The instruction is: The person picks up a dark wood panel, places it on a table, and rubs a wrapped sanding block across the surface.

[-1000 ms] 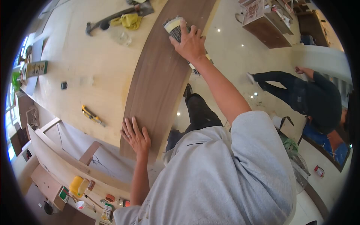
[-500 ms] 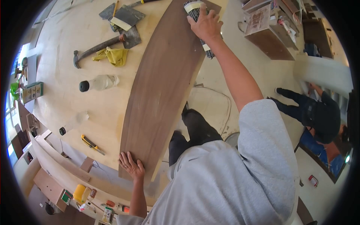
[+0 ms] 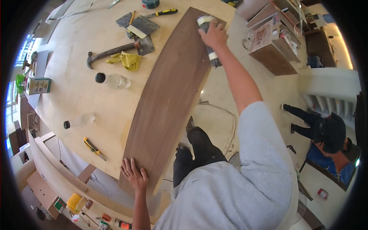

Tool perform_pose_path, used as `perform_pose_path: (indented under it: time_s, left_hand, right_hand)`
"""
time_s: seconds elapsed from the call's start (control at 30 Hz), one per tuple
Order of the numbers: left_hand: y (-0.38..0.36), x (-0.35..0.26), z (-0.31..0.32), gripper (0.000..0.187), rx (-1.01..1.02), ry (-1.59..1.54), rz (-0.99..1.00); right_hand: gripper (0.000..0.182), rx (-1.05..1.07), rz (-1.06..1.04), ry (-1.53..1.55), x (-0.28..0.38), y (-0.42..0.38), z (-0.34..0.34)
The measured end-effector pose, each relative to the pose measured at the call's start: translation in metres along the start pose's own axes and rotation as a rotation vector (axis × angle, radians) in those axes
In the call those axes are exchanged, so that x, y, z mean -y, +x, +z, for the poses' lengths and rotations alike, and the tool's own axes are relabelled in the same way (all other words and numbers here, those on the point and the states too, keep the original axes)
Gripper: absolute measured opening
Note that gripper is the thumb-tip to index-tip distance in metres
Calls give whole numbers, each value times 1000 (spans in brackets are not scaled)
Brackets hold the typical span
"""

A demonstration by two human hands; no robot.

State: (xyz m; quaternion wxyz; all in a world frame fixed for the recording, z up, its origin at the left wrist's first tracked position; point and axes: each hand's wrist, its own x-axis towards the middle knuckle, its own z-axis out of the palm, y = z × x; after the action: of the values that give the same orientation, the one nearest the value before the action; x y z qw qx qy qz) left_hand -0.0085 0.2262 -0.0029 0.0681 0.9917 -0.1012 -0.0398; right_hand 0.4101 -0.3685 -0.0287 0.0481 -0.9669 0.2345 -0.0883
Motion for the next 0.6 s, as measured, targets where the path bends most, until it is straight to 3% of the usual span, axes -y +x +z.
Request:
perform_pose_path:
  time_s: [0.33, 0.4, 0.53, 0.6]
  left_hand:
    - [-12, 0, -1, 65, -97, -56, 7]
    - [-9, -4, 4, 67, -75, -69, -89]
    - [15, -27, 6, 71, -95, -213, -348]
    - [19, -34, 12, 74, -221, -174, -349]
  right_hand:
    - [104, 215, 38, 149, 110, -297, -65]
    - [103, 241, 49, 210, 129, -350, -76]
    - [105, 165, 60, 191, 152, -405, -83]
    - [106, 141, 70, 173, 157, -402, -84]
